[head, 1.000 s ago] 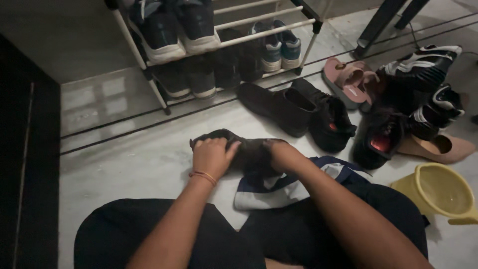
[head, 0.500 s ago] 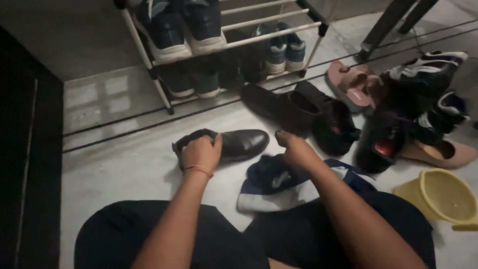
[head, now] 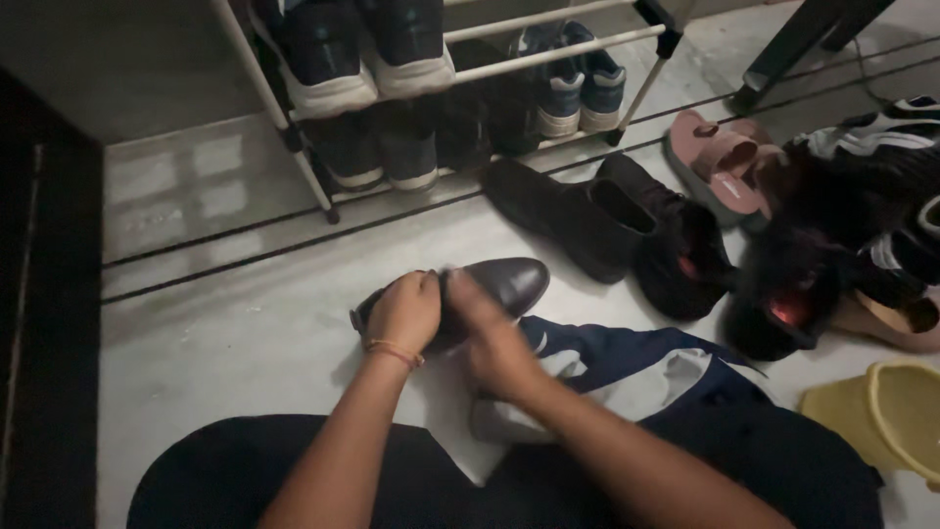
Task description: The person sits on the floor and wipes a brown boot with a cloth, then places it on a shoe rack. They then wipe a black sneaker with the same cloth, cleaning the upper and sole areas.
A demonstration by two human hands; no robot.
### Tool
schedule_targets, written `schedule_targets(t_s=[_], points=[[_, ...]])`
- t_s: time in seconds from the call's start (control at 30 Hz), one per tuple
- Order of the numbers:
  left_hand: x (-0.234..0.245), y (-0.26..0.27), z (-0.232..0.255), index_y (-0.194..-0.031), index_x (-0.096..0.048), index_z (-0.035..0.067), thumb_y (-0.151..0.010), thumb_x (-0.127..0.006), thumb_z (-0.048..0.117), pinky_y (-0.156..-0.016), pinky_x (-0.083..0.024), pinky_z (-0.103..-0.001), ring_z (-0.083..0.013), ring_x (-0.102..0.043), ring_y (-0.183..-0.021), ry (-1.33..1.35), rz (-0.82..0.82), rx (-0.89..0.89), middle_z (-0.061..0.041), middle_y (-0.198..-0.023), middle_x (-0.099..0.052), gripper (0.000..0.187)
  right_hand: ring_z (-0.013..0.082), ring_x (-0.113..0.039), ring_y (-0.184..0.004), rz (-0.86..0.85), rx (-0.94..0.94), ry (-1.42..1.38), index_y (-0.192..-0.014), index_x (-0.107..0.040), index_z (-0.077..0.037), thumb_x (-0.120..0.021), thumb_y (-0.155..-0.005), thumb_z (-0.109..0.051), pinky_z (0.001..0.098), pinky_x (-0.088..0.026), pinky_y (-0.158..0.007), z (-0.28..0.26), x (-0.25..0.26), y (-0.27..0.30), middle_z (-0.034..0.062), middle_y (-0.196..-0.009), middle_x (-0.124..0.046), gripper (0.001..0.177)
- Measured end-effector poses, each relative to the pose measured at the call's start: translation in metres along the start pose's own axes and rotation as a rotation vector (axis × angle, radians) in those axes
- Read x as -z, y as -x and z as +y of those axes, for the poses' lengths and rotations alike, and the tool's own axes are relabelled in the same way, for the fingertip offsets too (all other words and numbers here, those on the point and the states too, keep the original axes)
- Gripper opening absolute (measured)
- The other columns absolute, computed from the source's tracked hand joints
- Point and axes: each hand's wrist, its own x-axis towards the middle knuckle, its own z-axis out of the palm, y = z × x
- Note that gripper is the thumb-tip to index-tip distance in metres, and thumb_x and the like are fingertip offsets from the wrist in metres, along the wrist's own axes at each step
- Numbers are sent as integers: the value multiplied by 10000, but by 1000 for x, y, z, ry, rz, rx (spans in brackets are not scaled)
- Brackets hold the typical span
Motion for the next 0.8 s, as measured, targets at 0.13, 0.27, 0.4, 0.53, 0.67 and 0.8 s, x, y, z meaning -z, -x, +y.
schedule_targets(t_s=[0.13,0.27,0.4,0.53,0.67,0.8], points=[[-1,-2,-2,-1032,-723,69,-982,-407,377,-928,-494,-536,-462,-636,-1062,3,13,-15,-241,-1122,-684,445,439,-318,-1521,-124,90,206,-1611,-246,-10,-570,-782,126,442,-299,-1239,-2,3,-10,271,-1710,-172,901],[0,0,7,-1059,-729,114,-953,-411,386,-932,-507,-521,-449,-645,-1062,16,-9,93,-210,-1132,-694,432,440,-335,-1465,-237,-300,529,-1529,-292,-34,-640,-722,70,465,-214,-1271,-2,33,-36,186,-1665,-230,886],[5,5,10,-1061,-729,123,-954,-407,390,-922,-498,-536,-456,-640,-1059,25,-6,65,-207,-1141,-694,432,412,-263,-1514,-189,-249,53,-1566,-367,-56,-484,-686,201,442,-269,-1209,-29,18,-25,178,-1667,-236,924],[7,11,15,-1044,-732,120,-979,-425,436,-884,-506,-541,-461,-648,-1014,11,21,50,-212,-1079,-706,445,404,-325,-1520,-148,11,167,-1538,-401,26,-500,-703,190,469,-248,-1255,-3,7,-14,241,-1648,-291,857],[13,19,26,-1001,-732,115,-965,-501,469,-830,-546,-499,-417,-699,-927,-42,21,24,-184,-963,-741,425,396,-349,-1497,-65,-89,661,-1458,-460,3,-537,-797,112,485,-242,-1242,91,45,-32,250,-1577,-389,675],[19,21,31,-1010,-714,96,-957,-552,434,-791,-560,-489,-403,-718,-867,-99,37,-15,-193,-917,-745,379,396,-315,-1501,-126,-432,678,-1529,-332,82,-550,-823,70,454,-254,-1256,127,55,-34,316,-1579,-328,740]])
